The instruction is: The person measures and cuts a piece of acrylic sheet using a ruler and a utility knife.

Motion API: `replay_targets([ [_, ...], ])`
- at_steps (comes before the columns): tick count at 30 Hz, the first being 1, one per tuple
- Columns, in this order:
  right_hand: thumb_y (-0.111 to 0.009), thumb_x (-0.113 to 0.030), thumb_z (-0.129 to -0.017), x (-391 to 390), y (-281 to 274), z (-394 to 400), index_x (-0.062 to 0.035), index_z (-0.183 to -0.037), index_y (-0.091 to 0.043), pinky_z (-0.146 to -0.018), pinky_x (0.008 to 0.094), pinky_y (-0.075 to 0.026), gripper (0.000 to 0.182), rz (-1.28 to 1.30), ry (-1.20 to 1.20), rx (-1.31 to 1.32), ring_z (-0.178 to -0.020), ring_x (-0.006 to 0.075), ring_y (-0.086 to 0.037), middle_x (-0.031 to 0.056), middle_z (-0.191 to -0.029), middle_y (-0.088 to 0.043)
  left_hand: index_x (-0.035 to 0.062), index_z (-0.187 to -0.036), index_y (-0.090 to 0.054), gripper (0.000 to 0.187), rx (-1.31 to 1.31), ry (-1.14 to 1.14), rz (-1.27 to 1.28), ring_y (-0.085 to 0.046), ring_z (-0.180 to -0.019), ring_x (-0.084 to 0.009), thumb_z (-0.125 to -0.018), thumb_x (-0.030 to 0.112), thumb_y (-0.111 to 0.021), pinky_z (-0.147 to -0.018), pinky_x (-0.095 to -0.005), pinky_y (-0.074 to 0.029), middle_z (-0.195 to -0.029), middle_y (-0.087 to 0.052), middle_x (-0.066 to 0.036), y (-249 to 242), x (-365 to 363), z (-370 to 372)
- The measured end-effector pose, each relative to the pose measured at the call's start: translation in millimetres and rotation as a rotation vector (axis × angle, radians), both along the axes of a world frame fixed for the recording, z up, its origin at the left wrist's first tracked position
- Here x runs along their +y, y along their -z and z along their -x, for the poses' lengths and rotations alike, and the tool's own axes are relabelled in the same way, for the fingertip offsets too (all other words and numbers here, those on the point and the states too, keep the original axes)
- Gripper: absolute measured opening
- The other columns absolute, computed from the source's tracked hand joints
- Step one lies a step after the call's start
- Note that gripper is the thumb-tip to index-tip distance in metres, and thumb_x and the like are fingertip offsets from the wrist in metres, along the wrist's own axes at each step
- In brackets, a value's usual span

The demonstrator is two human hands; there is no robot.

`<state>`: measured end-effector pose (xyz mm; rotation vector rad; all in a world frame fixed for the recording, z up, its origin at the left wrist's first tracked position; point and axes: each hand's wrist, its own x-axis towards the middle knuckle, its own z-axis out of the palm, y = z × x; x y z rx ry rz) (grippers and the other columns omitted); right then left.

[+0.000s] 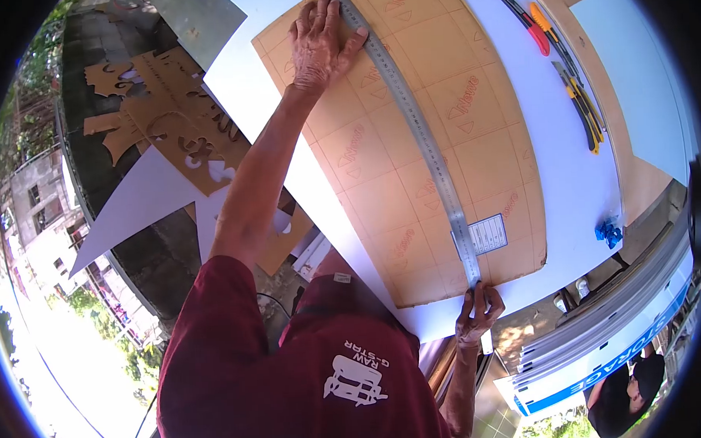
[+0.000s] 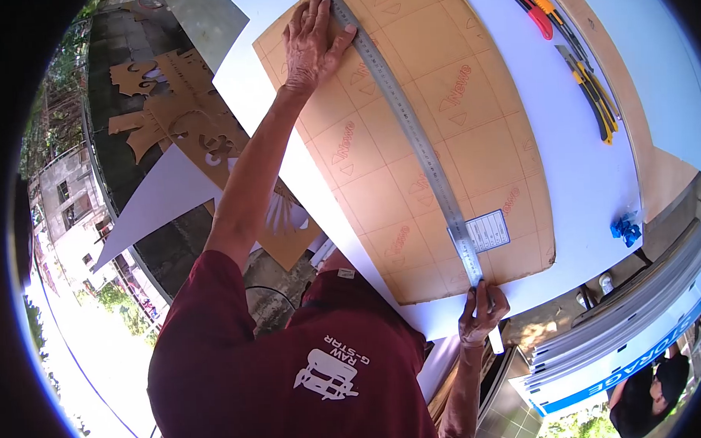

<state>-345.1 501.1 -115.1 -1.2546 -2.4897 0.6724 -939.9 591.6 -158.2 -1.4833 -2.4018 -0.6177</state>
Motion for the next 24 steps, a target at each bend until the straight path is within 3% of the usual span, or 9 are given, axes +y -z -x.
replay_targets([
  [3, -0.072, -0.004, -0.092, 0.1, -0.5, -1.8, -0.0056, -0.129, -0.068, -0.090, 0.0436, -0.050, 0.037, 0.004, 0.001, 0.005, -0.112, 0.0321, -0.052, 0.0141, -0.122, -0.054, -0.0036, -0.153, -0.039, 0.086, -0.126, -0.055, 0.235, -0.029, -0.150, -0.0442, -0.096, 0.058, -0.058, -0.118, -0.0659, -0.026, -0.161, -0.035, -0.025, -19.1, 1.4, -3.7],
  [6, -0.072, -0.003, -0.092, -0.5, -1.4, -2.1, -0.0061, -0.128, -0.069, -0.090, 0.0437, -0.050, 0.036, 0.021, 0.008, -0.003, -0.112, 0.0321, -0.052, 0.0145, -0.122, -0.053, -0.0048, -0.152, -0.041, 0.089, -0.152, -0.058, 0.223, -0.031, -0.147, -0.0458, -0.095, 0.061, -0.057, -0.115, -0.0702, -0.027, -0.160, -0.037, -0.025, -25.0, 4.2, -6.3],
  [24, -0.071, 0.001, -0.090, 1.5, -4.7, 2.0, -0.0078, -0.127, -0.071, -0.085, 0.0426, -0.048, 0.038, 0.016, 0.017, 0.012, -0.107, 0.0304, -0.053, 0.0133, -0.120, -0.052, -0.0049, -0.151, -0.041, 0.088, -0.071, -0.059, 0.252, -0.032, -0.147, -0.0458, -0.096, 0.063, -0.056, -0.112, -0.0691, -0.030, -0.160, -0.038, -0.024, -23.4, 6.4, -6.2],
])
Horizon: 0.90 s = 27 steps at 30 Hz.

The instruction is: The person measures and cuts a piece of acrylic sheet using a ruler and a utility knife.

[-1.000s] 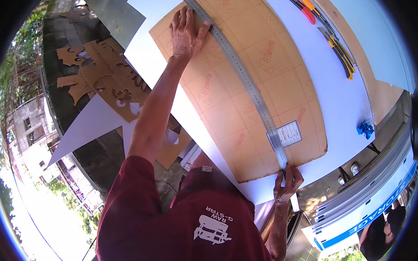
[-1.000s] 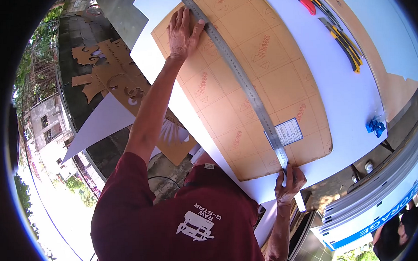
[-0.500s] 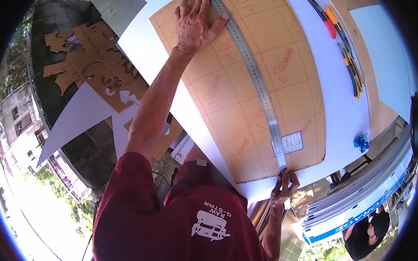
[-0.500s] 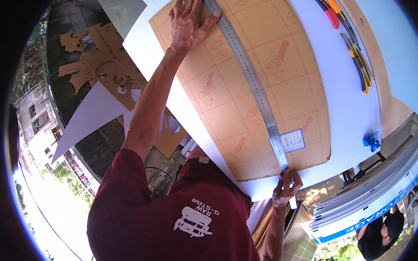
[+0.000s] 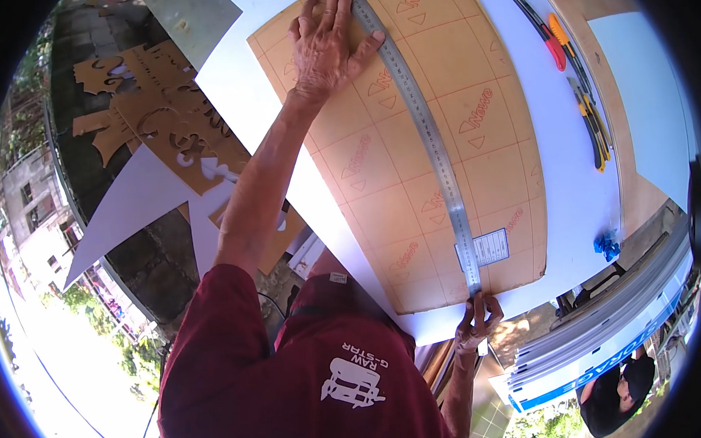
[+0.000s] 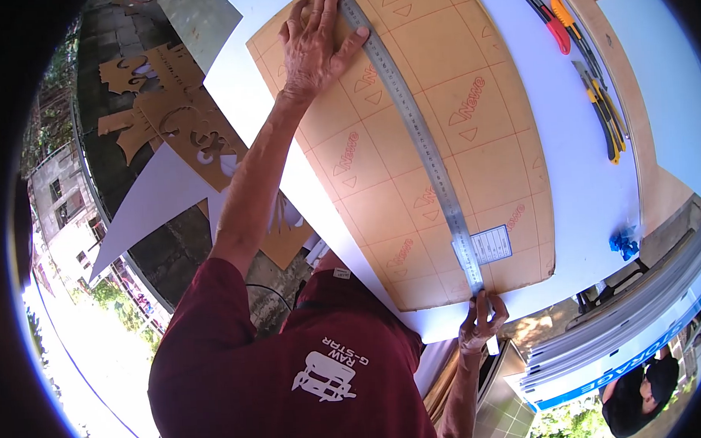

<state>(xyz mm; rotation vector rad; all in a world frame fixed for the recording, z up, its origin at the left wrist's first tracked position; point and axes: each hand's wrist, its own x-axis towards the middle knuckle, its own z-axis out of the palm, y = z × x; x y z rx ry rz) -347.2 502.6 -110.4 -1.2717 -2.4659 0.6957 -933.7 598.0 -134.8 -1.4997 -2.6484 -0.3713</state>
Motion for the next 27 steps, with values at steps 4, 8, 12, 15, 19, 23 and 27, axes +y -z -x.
replay_targets([
  [4, -0.073, 0.001, -0.089, -1.9, 3.7, -6.5, -0.0086, -0.126, -0.070, -0.085, 0.0414, -0.051, 0.038, 0.006, -0.001, -0.024, -0.109, 0.0311, -0.054, 0.0144, -0.122, -0.053, -0.0044, -0.152, -0.040, 0.089, -0.012, 0.021, -0.023, -0.032, -0.147, -0.0462, -0.096, 0.063, -0.055, -0.112, -0.0695, -0.029, -0.160, -0.038, -0.024, 0.3, -1.1, 0.4],
  [8, -0.072, 0.002, -0.089, -2.3, 4.1, -6.4, -0.0085, -0.125, -0.071, -0.084, 0.0415, -0.051, 0.038, 0.021, 0.010, -0.013, -0.109, 0.0313, -0.054, 0.0145, -0.121, -0.053, -0.0046, -0.152, -0.040, 0.089, -0.004, 0.019, 0.003, -0.032, -0.147, -0.0461, -0.097, 0.063, -0.055, -0.112, -0.0689, -0.029, -0.160, -0.037, -0.025, -0.5, -0.6, 0.5],
  [12, -0.073, 0.002, -0.088, -2.9, 5.3, -8.2, -0.0085, -0.125, -0.070, -0.086, 0.0428, -0.051, 0.038, 0.039, 0.013, 0.005, -0.110, 0.0328, -0.054, 0.0149, -0.122, -0.054, -0.0051, -0.152, -0.040, 0.086, -0.008, 0.011, 0.008, -0.031, -0.147, -0.0458, -0.097, 0.060, -0.055, -0.113, -0.0683, -0.028, -0.160, -0.037, -0.026, -1.7, 0.3, -1.0],
  [15, -0.073, 0.003, -0.088, -2.7, 4.9, -8.7, -0.0094, -0.125, -0.070, -0.086, 0.0426, -0.051, 0.039, 0.048, 0.015, 0.013, -0.110, 0.0324, -0.054, 0.0142, -0.122, -0.055, -0.0051, -0.152, -0.041, 0.085, 0.003, 0.018, 0.005, -0.031, -0.147, -0.0455, -0.098, 0.059, -0.056, -0.113, -0.0677, -0.028, -0.159, -0.038, -0.025, -5.6, -1.0, -3.5],
  [19, -0.073, 0.005, -0.087, -0.1, 2.4, -4.5, -0.0109, -0.124, -0.072, -0.082, 0.0383, -0.052, 0.040, 0.026, 0.002, 0.000, -0.108, 0.0287, -0.055, 0.0129, -0.122, -0.054, -0.0045, -0.152, -0.040, 0.084, 0.048, 0.049, -0.029, -0.032, -0.146, -0.0463, -0.097, 0.056, -0.059, -0.111, -0.0664, -0.030, -0.159, -0.039, -0.024, 4.8, -3.4, 2.2],
  [23, -0.074, 0.002, -0.088, 1.7, -2.1, -0.9, -0.0126, -0.125, -0.072, -0.087, 0.0421, -0.050, 0.040, 0.028, 0.006, 0.002, -0.109, 0.0313, -0.055, 0.0141, -0.125, -0.056, -0.0043, -0.151, -0.041, 0.084, 0.059, 0.063, -0.013, -0.034, -0.145, -0.0470, -0.096, 0.056, -0.060, -0.112, -0.0655, -0.030, -0.158, -0.039, -0.025, 2.1, -2.1, 1.2],
  [27, -0.074, 0.001, -0.088, 1.9, -2.3, -3.1, -0.0134, -0.128, -0.070, -0.088, 0.0426, -0.050, 0.042, 0.033, -0.009, -0.011, -0.111, 0.0322, -0.055, 0.0149, -0.125, -0.056, -0.0030, -0.151, -0.042, 0.083, 0.049, 0.056, -0.027, -0.035, -0.143, -0.0467, -0.094, 0.053, -0.065, -0.110, -0.0649, -0.034, -0.157, -0.040, -0.024, 0.6, -1.7, -1.4],
])
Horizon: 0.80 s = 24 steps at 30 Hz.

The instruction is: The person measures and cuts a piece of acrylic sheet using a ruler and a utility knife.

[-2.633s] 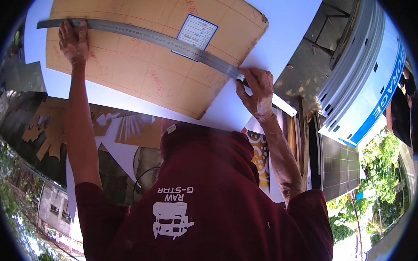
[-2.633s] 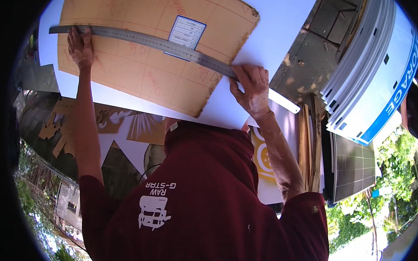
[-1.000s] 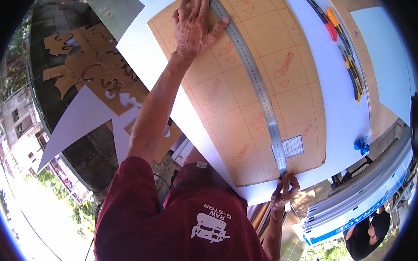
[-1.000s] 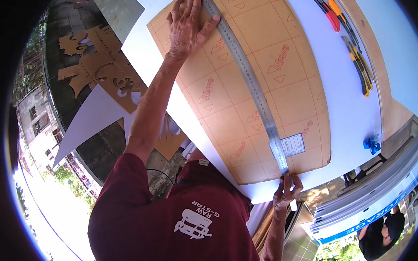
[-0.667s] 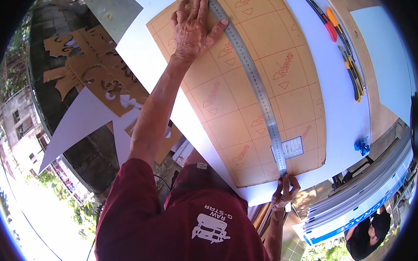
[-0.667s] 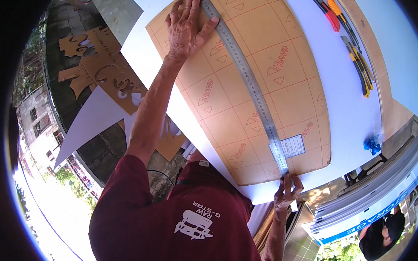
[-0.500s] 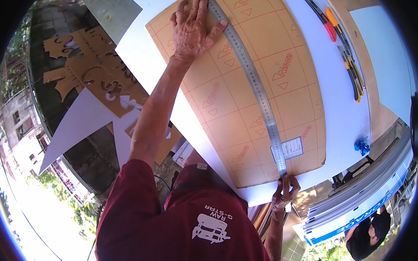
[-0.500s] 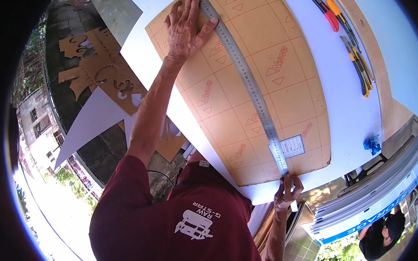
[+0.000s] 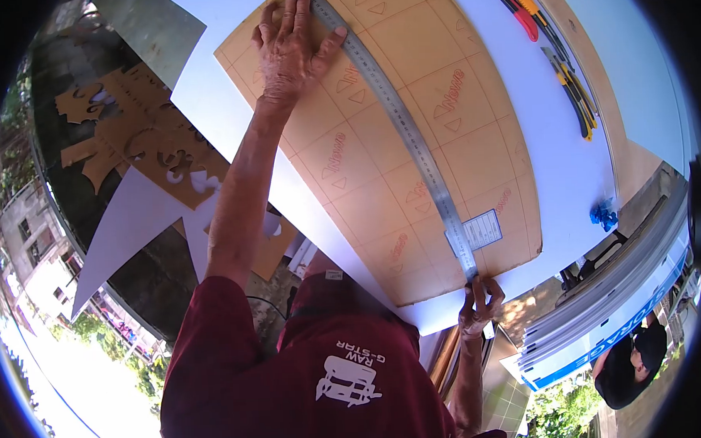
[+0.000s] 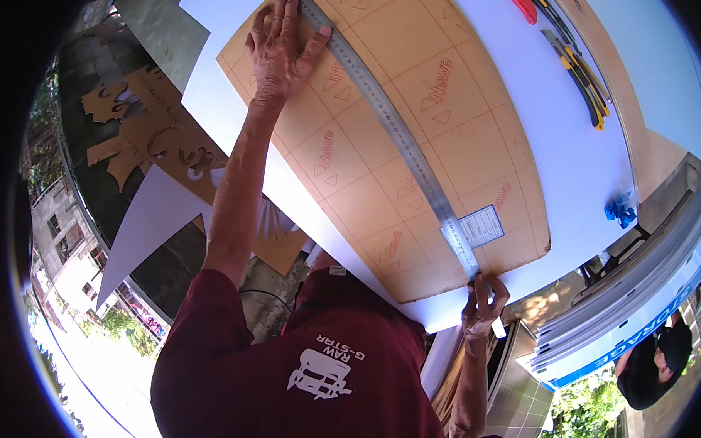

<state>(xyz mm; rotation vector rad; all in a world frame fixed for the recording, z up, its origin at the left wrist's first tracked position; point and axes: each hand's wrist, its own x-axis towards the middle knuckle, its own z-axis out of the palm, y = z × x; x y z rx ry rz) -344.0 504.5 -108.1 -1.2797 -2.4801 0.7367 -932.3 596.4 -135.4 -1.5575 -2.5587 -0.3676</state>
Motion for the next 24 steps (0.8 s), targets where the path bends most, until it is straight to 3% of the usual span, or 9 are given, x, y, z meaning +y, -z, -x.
replay_targets([
  [2, -0.074, 0.001, -0.088, 1.1, 1.0, 1.2, -0.0135, -0.128, -0.070, -0.087, 0.0427, -0.051, 0.042, -0.007, 0.004, -0.008, -0.110, 0.0323, -0.055, 0.0151, -0.126, -0.056, -0.0024, -0.150, -0.043, 0.084, -0.007, 0.009, 0.001, -0.036, -0.142, -0.0466, -0.092, 0.052, -0.069, -0.109, -0.0649, -0.036, -0.157, -0.041, -0.024, 1.9, -1.2, 4.8],
  [5, -0.075, 0.002, -0.088, -0.4, 0.3, 2.9, -0.0126, -0.127, -0.070, -0.085, 0.0425, -0.052, 0.042, 0.016, 0.024, -0.006, -0.110, 0.0325, -0.056, 0.0152, -0.125, -0.056, 0.0127, -0.145, -0.056, 0.061, -0.025, 0.028, -0.038, -0.038, -0.146, -0.0380, -0.097, 0.049, -0.064, -0.116, -0.0561, -0.031, -0.154, -0.048, -0.018, 9.8, -1.2, 25.6],
  [8, -0.076, 0.001, -0.088, 0.3, -4.3, 6.6, -0.0110, -0.124, -0.072, -0.084, 0.0415, -0.052, 0.038, -0.001, 0.026, -0.032, -0.108, 0.0316, -0.057, 0.0150, -0.125, -0.055, 0.0219, -0.142, -0.061, 0.053, 0.117, -0.021, -0.041, -0.040, -0.145, -0.0379, -0.097, 0.049, -0.066, -0.115, -0.0558, -0.033, -0.152, -0.051, -0.018, 12.2, -5.4, 38.1],
  [11, -0.076, 0.001, -0.088, -4.0, -6.8, 14.0, -0.0106, -0.123, -0.072, -0.084, 0.0413, -0.052, 0.037, 0.014, 0.099, -0.005, -0.106, 0.0304, -0.058, 0.0148, -0.125, -0.056, 0.0238, -0.135, -0.067, 0.048, -0.020, 0.087, -0.197, -0.045, -0.139, -0.0409, -0.090, 0.040, -0.076, -0.114, -0.0577, -0.033, -0.144, -0.056, -0.021, 24.8, -5.0, 59.9],
  [12, -0.078, 0.000, -0.086, -5.4, -7.8, 16.3, -0.0140, -0.123, -0.072, -0.086, 0.0444, -0.051, 0.041, 0.049, 0.141, -0.016, -0.108, 0.0342, -0.056, 0.0155, -0.123, -0.058, 0.0228, -0.134, -0.068, 0.049, -0.013, 0.109, -0.203, -0.048, -0.136, -0.0401, -0.089, 0.040, -0.077, -0.113, -0.0559, -0.034, -0.141, -0.058, -0.021, 20.9, -7.1, 63.0],
  [14, -0.078, -0.001, -0.086, -9.2, -5.9, 18.4, -0.0127, -0.120, -0.073, -0.086, 0.0440, -0.052, 0.037, 0.040, 0.197, -0.042, -0.106, 0.0334, -0.057, 0.0154, -0.123, -0.059, 0.0208, -0.132, -0.069, 0.049, -0.037, 0.196, -0.221, -0.055, -0.130, -0.0387, -0.087, 0.040, -0.078, -0.111, -0.0523, -0.038, -0.134, -0.062, -0.019, 17.8, -2.4, 63.3],
  [17, -0.080, -0.002, -0.083, -12.8, -9.8, 29.5, -0.0113, -0.116, -0.075, -0.088, 0.0438, -0.049, 0.035, -0.010, 0.265, -0.047, -0.105, 0.0317, -0.060, 0.0142, -0.120, -0.062, 0.0216, -0.131, -0.069, 0.046, 0.021, 0.224, -0.205, -0.063, -0.113, -0.0311, -0.089, 0.039, -0.077, -0.099, -0.0450, -0.044, -0.121, -0.066, -0.010, 16.1, -0.3, 62.6],
  [20, -0.081, -0.006, -0.082, -13.4, -13.9, 33.4, -0.0140, -0.117, -0.074, -0.088, 0.0430, -0.048, 0.037, -0.033, 0.295, -0.058, -0.105, 0.0295, -0.060, 0.0126, -0.120, -0.062, 0.0242, -0.135, -0.068, 0.046, 0.040, 0.223, -0.185, -0.062, -0.121, -0.0302, -0.094, 0.044, -0.071, -0.106, -0.0473, -0.040, -0.129, -0.066, -0.012, 29.5, -2.5, 69.1],
  [24, -0.082, -0.007, -0.078, -13.2, -16.0, 30.8, -0.0134, -0.116, -0.074, -0.089, 0.0425, -0.047, 0.039, -0.040, 0.286, -0.090, -0.105, 0.0291, -0.060, 0.0113, -0.120, -0.062, 0.0229, -0.136, -0.067, 0.045, 0.096, 0.292, -0.150, -0.060, -0.122, -0.0303, -0.096, 0.044, -0.069, -0.105, -0.0480, -0.041, -0.131, -0.064, -0.014, 34.3, -4.1, 73.1],
])
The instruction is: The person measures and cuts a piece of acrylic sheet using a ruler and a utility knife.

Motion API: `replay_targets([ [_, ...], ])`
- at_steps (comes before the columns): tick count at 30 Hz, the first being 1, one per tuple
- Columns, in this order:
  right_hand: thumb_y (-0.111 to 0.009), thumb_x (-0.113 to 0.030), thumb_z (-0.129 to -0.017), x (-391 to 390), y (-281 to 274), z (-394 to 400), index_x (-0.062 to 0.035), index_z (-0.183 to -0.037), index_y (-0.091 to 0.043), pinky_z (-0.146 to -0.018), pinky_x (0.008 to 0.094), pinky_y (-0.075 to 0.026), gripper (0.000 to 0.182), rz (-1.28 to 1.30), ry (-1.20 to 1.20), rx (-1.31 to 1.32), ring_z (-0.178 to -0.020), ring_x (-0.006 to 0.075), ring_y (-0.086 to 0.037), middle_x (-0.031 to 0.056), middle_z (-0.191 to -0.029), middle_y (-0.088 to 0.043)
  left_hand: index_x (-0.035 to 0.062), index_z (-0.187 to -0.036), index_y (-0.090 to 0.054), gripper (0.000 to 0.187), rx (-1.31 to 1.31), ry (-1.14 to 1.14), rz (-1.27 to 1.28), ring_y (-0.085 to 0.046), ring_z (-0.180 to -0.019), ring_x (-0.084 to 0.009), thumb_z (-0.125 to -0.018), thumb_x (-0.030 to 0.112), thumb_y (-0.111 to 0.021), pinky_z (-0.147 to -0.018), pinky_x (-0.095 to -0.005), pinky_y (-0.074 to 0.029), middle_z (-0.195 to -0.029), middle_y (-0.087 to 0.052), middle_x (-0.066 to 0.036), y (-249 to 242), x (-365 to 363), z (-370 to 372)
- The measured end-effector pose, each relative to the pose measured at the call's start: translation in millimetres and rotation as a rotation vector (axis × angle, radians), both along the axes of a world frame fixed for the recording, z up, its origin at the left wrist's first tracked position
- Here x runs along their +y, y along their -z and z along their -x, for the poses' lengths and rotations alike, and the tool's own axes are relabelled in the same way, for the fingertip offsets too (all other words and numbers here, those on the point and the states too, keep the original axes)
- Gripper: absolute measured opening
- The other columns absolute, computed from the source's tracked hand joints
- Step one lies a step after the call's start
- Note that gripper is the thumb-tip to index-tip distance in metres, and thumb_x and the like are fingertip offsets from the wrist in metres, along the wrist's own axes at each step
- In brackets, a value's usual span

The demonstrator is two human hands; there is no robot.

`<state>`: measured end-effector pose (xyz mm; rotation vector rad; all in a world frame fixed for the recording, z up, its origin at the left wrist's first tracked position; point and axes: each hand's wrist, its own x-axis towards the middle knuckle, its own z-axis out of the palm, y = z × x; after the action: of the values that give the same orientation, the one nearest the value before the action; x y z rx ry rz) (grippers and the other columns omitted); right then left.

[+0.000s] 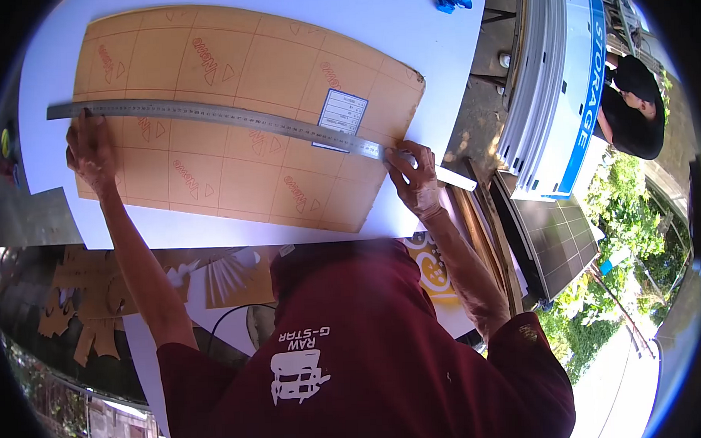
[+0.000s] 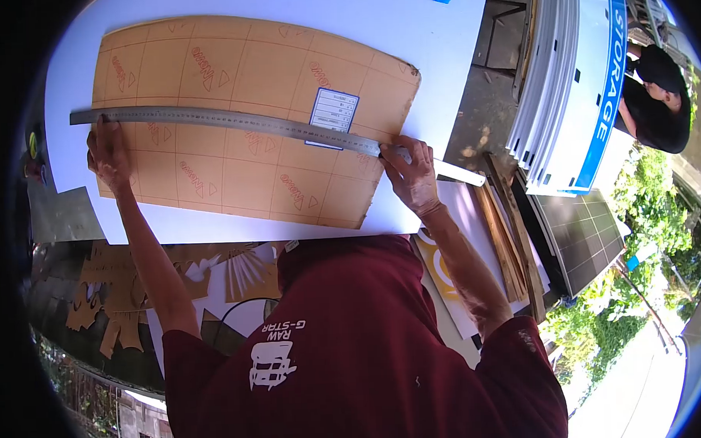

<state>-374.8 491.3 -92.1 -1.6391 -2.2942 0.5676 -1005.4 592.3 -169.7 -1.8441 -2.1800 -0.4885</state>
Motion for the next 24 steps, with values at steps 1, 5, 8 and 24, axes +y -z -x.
replay_targets([
  [1, -0.082, -0.007, -0.078, -0.5, 2.2, -2.1, -0.0130, -0.116, -0.074, -0.089, 0.0424, -0.047, 0.039, -0.004, -0.008, 0.006, -0.105, 0.0287, -0.060, 0.0110, -0.120, -0.062, 0.0228, -0.137, -0.067, 0.046, 0.064, 0.021, 0.008, -0.060, -0.122, -0.0299, -0.096, 0.043, -0.069, -0.106, -0.0478, -0.041, -0.132, -0.064, -0.014, 1.4, -1.6, 2.8],
  [5, -0.082, -0.007, -0.080, -10.2, 1.2, -10.8, -0.0135, -0.115, -0.073, -0.087, 0.0422, -0.047, 0.037, -0.007, 0.034, 0.018, -0.104, 0.0278, -0.061, 0.0100, -0.118, -0.062, 0.0231, -0.137, -0.067, 0.047, 0.043, 0.026, 0.014, -0.060, -0.122, -0.0288, -0.094, 0.043, -0.071, -0.107, -0.0466, -0.039, -0.132, -0.064, -0.013, 17.4, -9.8, 13.7],
  [8, -0.082, -0.008, -0.080, -22.5, 0.2, -26.2, -0.0152, -0.114, -0.074, -0.086, 0.0426, -0.047, 0.036, -0.007, 0.053, 0.011, -0.103, 0.0277, -0.061, 0.0095, -0.118, -0.062, 0.0231, -0.136, -0.068, 0.048, -0.084, -0.032, -0.026, -0.059, -0.122, -0.0289, -0.093, 0.043, -0.072, -0.111, -0.0460, -0.036, -0.132, -0.064, -0.013, -3.2, -13.4, -39.5],
  [24, -0.084, -0.019, -0.079, -53.3, -5.3, -118.5, -0.0123, -0.114, -0.074, -0.087, 0.0432, -0.046, 0.036, 0.028, -0.024, 0.049, -0.106, 0.0284, -0.060, 0.0099, -0.115, -0.063, 0.0311, -0.138, -0.066, 0.042, -0.167, 0.247, 0.059, -0.055, -0.131, -0.0284, -0.099, 0.047, -0.062, -0.115, -0.0449, -0.039, -0.149, -0.057, 0.001, 22.0, -52.3, -52.4],
])
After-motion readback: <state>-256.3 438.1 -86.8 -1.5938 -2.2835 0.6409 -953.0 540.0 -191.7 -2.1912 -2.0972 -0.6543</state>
